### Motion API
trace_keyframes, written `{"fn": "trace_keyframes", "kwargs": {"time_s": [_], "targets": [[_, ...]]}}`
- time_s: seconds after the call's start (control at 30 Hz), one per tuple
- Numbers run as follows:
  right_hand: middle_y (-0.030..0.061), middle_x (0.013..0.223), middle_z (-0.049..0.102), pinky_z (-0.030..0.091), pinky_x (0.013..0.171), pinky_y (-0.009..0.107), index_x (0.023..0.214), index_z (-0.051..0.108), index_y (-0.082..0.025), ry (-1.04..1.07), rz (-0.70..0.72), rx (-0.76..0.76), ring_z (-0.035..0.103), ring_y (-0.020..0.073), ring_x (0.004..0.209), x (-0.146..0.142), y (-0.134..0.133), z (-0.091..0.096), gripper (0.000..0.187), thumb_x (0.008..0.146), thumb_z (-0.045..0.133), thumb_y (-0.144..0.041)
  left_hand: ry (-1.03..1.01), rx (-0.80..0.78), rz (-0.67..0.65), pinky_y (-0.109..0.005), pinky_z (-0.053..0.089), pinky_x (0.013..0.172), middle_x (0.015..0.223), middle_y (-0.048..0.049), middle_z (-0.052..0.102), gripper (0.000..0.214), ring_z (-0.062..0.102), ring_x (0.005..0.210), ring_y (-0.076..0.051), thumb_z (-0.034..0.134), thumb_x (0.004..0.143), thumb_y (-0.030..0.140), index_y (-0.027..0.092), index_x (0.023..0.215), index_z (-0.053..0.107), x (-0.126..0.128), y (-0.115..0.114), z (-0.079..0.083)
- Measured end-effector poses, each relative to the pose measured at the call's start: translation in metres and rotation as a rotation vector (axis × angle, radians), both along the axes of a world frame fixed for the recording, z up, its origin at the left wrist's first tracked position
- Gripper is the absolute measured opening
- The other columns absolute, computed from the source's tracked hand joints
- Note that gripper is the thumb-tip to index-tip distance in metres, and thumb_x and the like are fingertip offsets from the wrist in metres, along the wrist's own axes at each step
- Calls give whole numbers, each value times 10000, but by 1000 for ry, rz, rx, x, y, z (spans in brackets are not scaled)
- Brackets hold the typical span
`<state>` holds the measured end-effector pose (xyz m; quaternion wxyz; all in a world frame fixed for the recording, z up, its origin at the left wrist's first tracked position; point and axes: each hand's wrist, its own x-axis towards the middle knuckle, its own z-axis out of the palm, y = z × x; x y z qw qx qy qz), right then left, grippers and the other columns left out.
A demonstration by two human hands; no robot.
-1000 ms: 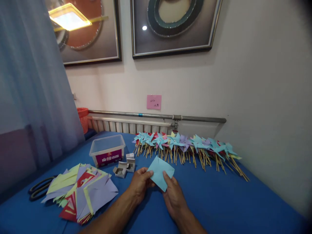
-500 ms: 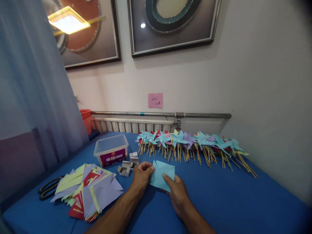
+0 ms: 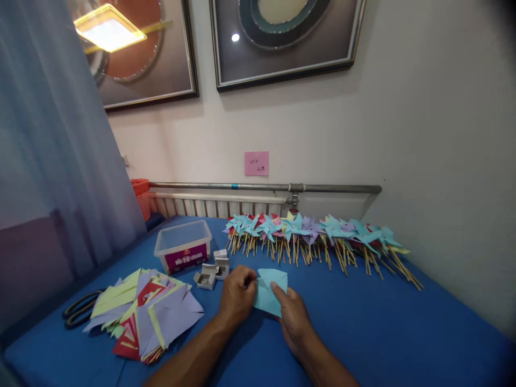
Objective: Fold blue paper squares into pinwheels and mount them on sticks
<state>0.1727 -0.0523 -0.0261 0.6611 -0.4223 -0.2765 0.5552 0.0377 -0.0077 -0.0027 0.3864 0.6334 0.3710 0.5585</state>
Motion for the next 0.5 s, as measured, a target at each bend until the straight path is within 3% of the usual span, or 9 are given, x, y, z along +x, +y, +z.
{"fn": "trace_keyframes", "kwargs": {"time_s": [0.23, 0.5], "targets": [[49, 767, 796, 570, 703, 351, 817, 743, -208, 2, -7, 7, 765, 301, 838, 0, -1, 1, 318, 664, 880, -452, 152, 103, -123, -331, 387, 905, 859, -81, 626, 186, 546, 883, -252, 687, 761, 69, 244, 763, 750, -6, -4, 2], [39, 744, 788, 559, 682, 344, 805, 736, -214, 26, -8, -17, 761, 300, 827, -3, -3, 5, 343, 621, 901, -451, 299, 217, -77, -346, 364, 897, 931, -111, 648, 167, 524, 856, -256, 665, 826, 130, 251, 816, 780, -7, -3, 0]]}}
